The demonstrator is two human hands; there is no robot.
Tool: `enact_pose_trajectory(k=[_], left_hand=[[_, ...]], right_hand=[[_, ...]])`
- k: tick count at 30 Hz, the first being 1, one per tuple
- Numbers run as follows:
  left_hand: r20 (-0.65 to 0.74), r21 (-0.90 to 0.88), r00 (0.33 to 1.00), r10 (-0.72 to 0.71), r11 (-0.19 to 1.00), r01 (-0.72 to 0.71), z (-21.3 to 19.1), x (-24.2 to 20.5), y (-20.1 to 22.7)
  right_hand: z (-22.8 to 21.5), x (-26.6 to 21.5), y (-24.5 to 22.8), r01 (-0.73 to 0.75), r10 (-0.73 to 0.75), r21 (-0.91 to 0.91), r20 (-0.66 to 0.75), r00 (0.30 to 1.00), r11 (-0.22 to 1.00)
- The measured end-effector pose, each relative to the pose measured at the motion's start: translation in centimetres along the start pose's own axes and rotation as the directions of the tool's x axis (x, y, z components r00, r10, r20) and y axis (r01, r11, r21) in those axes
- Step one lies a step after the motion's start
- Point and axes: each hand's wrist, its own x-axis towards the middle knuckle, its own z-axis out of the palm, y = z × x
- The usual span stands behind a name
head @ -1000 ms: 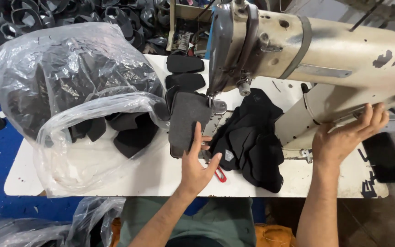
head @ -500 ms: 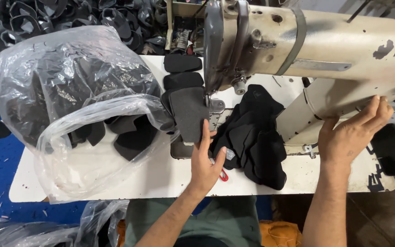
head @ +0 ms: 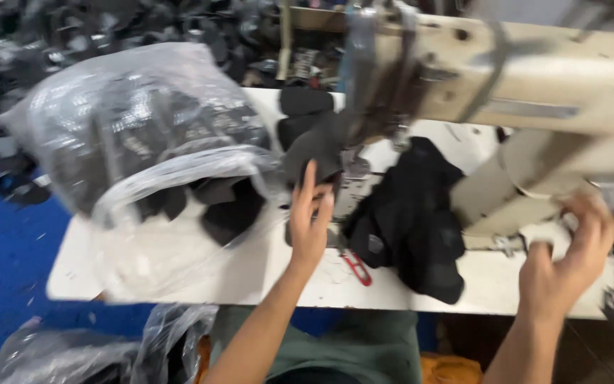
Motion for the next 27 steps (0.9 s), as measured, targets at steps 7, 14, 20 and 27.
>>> enact_pose_trajectory(k=[7, 14, 20, 27], left_hand=[[-0.102, 0.219, 0.985, 0.136, 0.969, -0.111, -6.1, 1.1, 4.4], [-0.246, 0.885, 0.808, 0.535, 0.465, -0.039, -21.6, 1.4, 4.2], [-0.373, 0.795, 0.906, 0.201, 0.572, 0.2, -28.4, 2.5, -0.6], [-0.489, 0.517, 0.865, 0.115, 0.836, 0.182, -22.4, -0.9, 3.8]], right_hand=[[11.4, -17.6, -3.0, -0.432, 0.08, 0.331, 0.709, 0.7, 0.839], [15.5, -24.3, -2.7, -0.377, 0.002, 0.372, 0.709, 0.705, 0.848], [17.3, -25.8, 0.8, -0.352, -0.066, 0.42, 0.714, 0.697, 0.836], [17.9, -25.7, 0.9, -0.518, 0.011, 0.399, 0.784, 0.62, 0.756]])
